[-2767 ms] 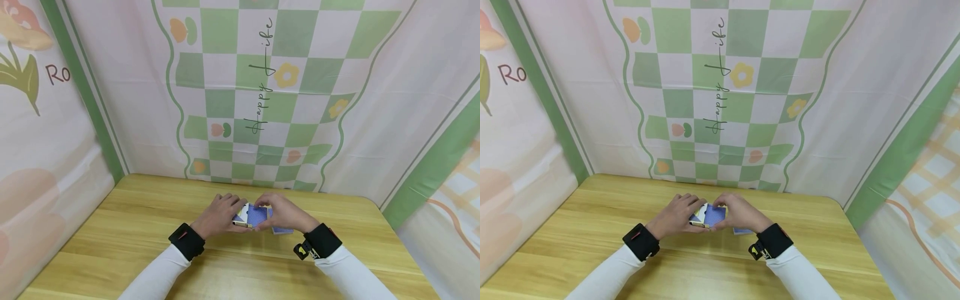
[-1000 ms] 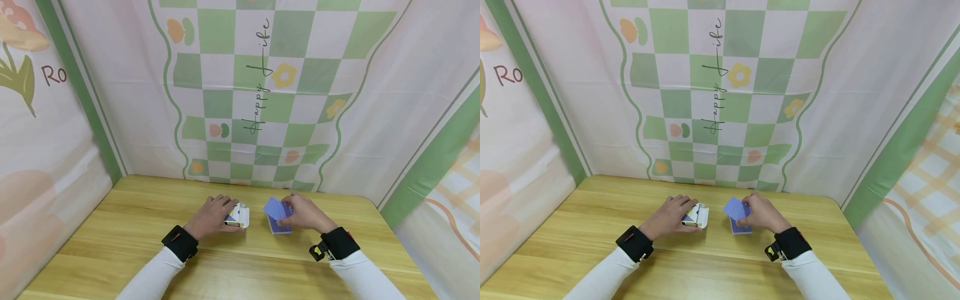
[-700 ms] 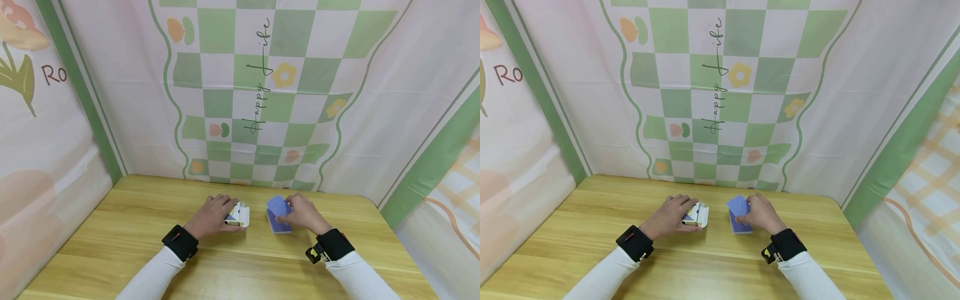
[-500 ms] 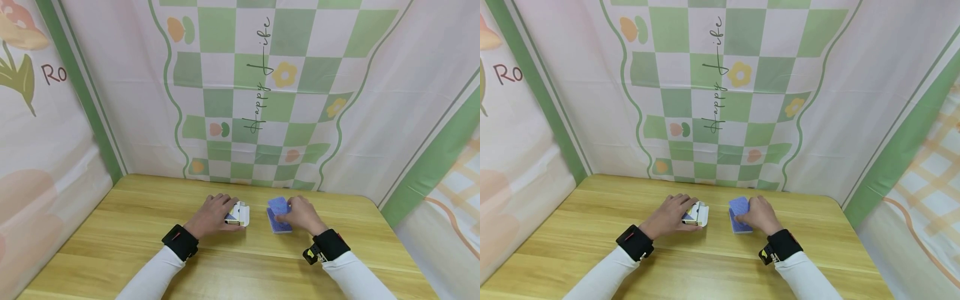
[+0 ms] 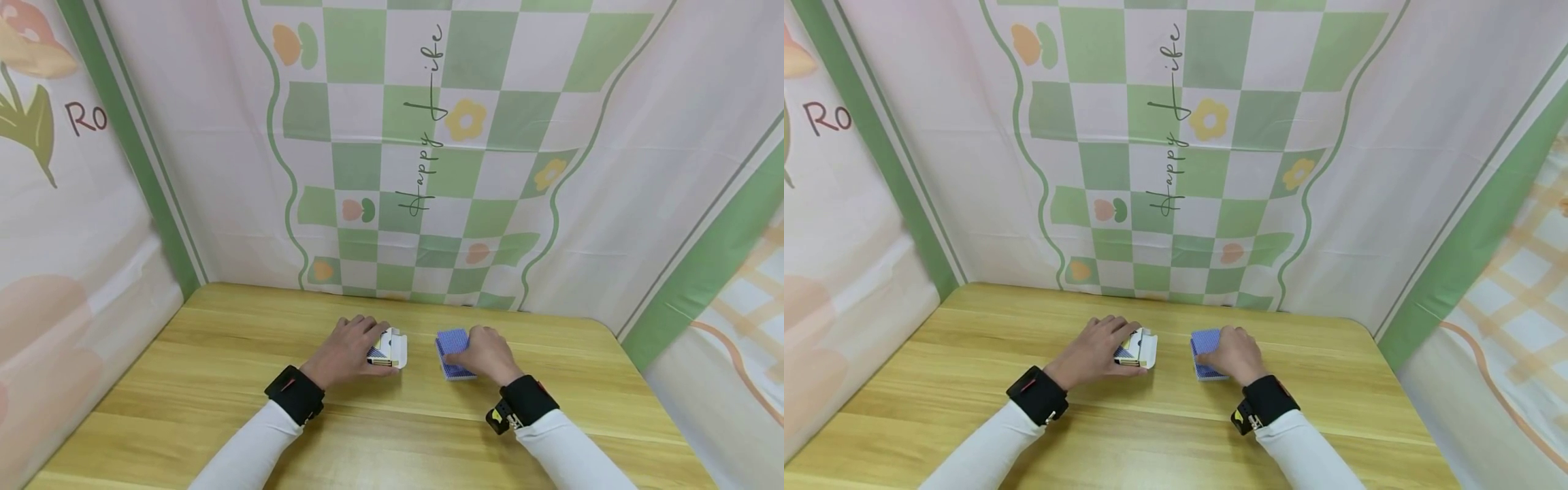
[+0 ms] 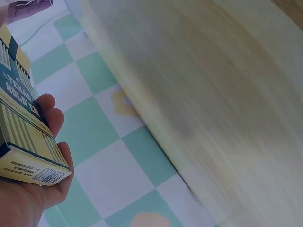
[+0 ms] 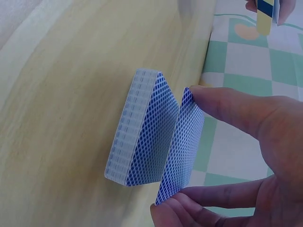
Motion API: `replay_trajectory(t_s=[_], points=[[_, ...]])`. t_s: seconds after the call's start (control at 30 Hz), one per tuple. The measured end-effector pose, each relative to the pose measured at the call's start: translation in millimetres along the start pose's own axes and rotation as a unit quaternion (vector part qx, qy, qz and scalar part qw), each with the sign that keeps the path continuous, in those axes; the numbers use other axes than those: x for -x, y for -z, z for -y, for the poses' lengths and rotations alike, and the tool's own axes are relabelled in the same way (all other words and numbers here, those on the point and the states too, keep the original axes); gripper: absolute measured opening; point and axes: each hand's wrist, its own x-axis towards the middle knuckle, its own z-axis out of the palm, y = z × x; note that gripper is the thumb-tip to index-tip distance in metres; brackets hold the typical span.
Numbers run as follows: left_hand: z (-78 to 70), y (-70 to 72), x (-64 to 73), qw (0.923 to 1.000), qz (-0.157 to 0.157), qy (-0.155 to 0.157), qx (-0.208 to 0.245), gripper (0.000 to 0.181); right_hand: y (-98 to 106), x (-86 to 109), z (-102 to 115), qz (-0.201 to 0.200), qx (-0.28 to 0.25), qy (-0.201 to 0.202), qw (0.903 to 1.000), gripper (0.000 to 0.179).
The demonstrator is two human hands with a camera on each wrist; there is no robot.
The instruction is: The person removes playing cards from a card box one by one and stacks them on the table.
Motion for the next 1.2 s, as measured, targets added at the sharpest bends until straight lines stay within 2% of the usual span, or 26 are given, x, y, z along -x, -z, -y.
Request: replay_trajectory(t_s=[0.3, 0.57, 1.2], points=[[-1.0, 0.2, 0.4, 0.9999, 0.011, 0.005, 0.006, 0.079, -6, -0.7, 1, 0.017, 0.001, -0.010, 0.9998, 0.056], [-1.2, 0.5, -0.3, 0.9997, 0.021, 0.012, 0.008, 0.080, -9, -0.8, 1, 0.013, 0.007, -0.010, 0.9998, 0.058], [-0.9, -3.3, 0.0, 1.0000, 0.002, 0.003, 0.006, 0.080, -14, -1.8, 1, 0.014, 0.007, -0.017, 0.9997, 0.065]])
